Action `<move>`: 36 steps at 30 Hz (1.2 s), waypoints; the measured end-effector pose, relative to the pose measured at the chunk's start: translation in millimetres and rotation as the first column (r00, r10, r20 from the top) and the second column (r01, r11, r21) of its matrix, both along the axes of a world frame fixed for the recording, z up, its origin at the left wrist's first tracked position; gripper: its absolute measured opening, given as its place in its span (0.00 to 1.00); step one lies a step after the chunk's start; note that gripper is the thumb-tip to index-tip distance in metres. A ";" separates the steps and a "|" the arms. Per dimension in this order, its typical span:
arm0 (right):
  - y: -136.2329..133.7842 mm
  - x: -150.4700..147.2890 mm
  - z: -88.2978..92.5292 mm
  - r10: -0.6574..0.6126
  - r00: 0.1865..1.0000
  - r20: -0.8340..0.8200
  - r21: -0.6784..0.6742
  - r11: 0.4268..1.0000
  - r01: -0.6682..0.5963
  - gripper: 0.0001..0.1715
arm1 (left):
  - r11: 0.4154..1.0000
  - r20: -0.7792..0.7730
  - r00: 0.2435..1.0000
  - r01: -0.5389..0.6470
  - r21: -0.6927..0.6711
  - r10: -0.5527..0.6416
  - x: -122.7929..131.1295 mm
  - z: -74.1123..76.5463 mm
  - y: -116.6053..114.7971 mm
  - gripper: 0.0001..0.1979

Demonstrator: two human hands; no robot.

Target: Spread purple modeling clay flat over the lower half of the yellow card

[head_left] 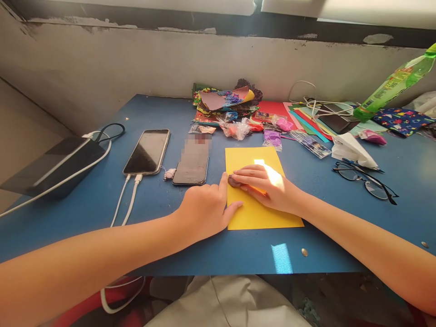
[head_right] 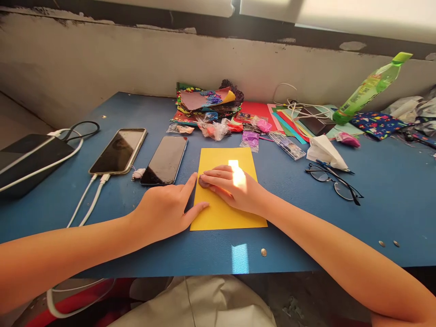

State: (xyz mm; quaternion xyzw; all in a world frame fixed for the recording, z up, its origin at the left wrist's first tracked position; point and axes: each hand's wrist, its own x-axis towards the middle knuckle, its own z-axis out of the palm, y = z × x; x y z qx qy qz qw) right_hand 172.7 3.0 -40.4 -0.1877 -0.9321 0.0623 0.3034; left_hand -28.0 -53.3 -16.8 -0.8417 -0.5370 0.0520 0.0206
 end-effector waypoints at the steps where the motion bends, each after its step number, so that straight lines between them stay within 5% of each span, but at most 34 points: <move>1: -0.6 -0.1 -0.3 0.002 1.000 -0.002 -0.002 1.000 -0.002 0.17 | 1.000 0.000 1.000 -0.005 -0.011 0.005 0.1 0.2 1.0 0.36; 10: -4.1 0.0 1.6 -0.005 1.000 0.029 -0.035 0.999 0.006 0.20 | 0.997 -0.017 0.999 -0.042 -0.065 0.041 2.8 2.6 3.1 0.38; 17: -2.1 -1.0 0.6 -0.019 0.997 0.068 -0.019 1.000 0.020 0.18 | 0.998 -0.003 0.999 0.039 -0.051 -0.039 -0.3 0.0 4.6 0.34; 27: -12.3 1.2 4.2 -0.099 0.989 0.107 0.200 0.977 0.076 0.19 | 0.998 -0.016 0.998 0.052 -0.036 -0.052 0.7 -2.1 6.4 0.33; 36: -14.4 -0.5 7.1 -0.107 0.981 0.160 0.210 0.975 0.072 0.17 | 0.997 -0.023 0.998 0.060 -0.048 -0.062 1.1 -0.6 6.0 0.33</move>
